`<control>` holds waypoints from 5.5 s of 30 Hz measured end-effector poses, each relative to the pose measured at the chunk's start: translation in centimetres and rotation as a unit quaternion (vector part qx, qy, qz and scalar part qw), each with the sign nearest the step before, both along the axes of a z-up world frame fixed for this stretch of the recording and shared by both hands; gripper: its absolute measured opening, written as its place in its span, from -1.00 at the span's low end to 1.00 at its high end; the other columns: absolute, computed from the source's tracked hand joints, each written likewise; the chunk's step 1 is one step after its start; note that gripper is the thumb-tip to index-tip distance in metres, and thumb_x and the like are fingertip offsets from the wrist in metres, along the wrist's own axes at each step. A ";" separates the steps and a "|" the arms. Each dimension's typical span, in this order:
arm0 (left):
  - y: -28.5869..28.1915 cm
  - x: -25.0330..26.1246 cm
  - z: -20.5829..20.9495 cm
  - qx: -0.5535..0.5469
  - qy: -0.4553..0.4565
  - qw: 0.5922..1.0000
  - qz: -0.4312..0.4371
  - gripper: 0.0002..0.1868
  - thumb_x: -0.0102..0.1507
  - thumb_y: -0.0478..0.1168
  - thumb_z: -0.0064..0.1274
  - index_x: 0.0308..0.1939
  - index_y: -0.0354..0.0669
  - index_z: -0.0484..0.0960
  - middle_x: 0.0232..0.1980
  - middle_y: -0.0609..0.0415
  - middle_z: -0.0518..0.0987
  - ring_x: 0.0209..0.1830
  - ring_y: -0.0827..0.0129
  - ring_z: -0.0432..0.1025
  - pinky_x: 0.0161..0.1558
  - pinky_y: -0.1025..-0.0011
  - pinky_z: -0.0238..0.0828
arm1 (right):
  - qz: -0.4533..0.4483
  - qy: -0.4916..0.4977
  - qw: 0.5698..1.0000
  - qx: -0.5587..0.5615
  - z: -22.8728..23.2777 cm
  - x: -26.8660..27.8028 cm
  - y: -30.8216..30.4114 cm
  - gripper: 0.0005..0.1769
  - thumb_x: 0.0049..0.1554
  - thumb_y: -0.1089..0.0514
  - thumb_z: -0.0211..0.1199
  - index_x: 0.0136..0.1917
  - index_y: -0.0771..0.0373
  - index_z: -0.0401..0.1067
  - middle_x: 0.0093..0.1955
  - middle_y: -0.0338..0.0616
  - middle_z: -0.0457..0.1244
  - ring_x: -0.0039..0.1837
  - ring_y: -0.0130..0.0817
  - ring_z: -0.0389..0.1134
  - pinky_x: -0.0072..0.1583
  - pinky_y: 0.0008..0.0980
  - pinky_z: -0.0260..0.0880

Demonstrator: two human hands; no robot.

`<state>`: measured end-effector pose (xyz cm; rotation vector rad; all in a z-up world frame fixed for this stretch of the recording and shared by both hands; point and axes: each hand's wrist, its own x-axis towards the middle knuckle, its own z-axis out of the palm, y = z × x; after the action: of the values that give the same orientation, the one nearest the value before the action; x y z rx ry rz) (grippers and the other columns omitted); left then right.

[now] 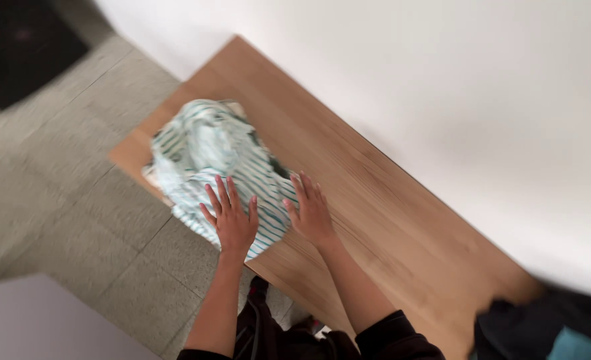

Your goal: Folding three different shirts neatly on a wooden table.

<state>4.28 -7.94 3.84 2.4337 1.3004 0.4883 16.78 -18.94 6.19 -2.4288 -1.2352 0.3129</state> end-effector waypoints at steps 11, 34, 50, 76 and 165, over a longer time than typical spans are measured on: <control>-14.3 10.1 5.0 -0.054 -0.167 0.912 -0.372 -0.32 0.27 -0.01 -0.18 0.38 -0.27 0.06 0.42 -0.21 0.04 0.40 -0.12 -0.07 0.31 0.03 -0.13 | -0.320 0.089 0.942 0.054 7.1 2.0 -23.1 -0.39 0.19 -0.10 -0.15 0.45 0.13 -0.07 0.40 0.06 -0.06 0.40 0.03 0.02 0.33 0.01 0.02; -67.5 26.8 12.8 -0.024 -0.197 0.543 -0.816 -0.50 0.30 -0.06 -0.13 0.27 -0.21 0.28 0.40 -0.16 0.09 0.37 -0.02 0.04 0.27 0.05 -0.03 | -0.739 -0.262 0.619 0.044 8.4 -1.0 -71.2 -0.42 0.12 -0.08 0.10 0.37 0.10 0.16 0.29 -0.05 0.08 0.27 -0.02 0.14 0.19 -0.05 0.13; -76.2 31.2 13.4 0.150 -0.209 0.603 -0.755 -0.84 0.22 -0.07 -0.03 -0.26 -0.04 0.44 -0.20 0.18 0.18 -0.21 0.33 0.21 -0.20 0.32 0.15 | -0.786 -0.223 0.577 -0.001 4.1 -4.7 -78.8 -0.81 0.08 -0.06 0.22 -0.09 0.02 0.36 -0.18 -0.45 0.04 -0.04 -0.46 0.12 0.05 -0.33 -0.06; -33.8 19.8 10.7 0.001 -0.151 0.781 -0.606 -0.68 0.24 -0.08 -0.08 -0.11 -0.26 0.30 -0.47 -0.10 0.36 -0.40 -0.02 0.41 -0.33 0.16 0.37 | -0.555 0.061 0.829 -0.043 6.0 -1.0 -52.8 -0.46 -0.19 -0.13 0.30 0.02 0.04 0.25 -0.01 -0.20 0.22 0.10 -0.12 0.30 0.07 -0.08 0.34; -15.6 6.7 -7.5 -0.030 0.144 0.883 -0.445 -0.32 0.06 -0.18 0.08 0.25 -0.06 0.20 0.12 -0.03 0.38 0.10 0.10 0.33 0.11 0.09 0.21 | -0.331 -0.185 0.904 -0.195 -10.3 -2.8 -38.2 -0.44 0.04 0.25 -0.02 0.33 0.01 0.14 0.11 -0.11 0.19 0.07 -0.12 0.22 0.01 -0.23 0.15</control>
<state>10.95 -23.50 -3.66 2.7605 0.1469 -0.1707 13.93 -57.18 -4.06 -3.1827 -0.4058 -0.1244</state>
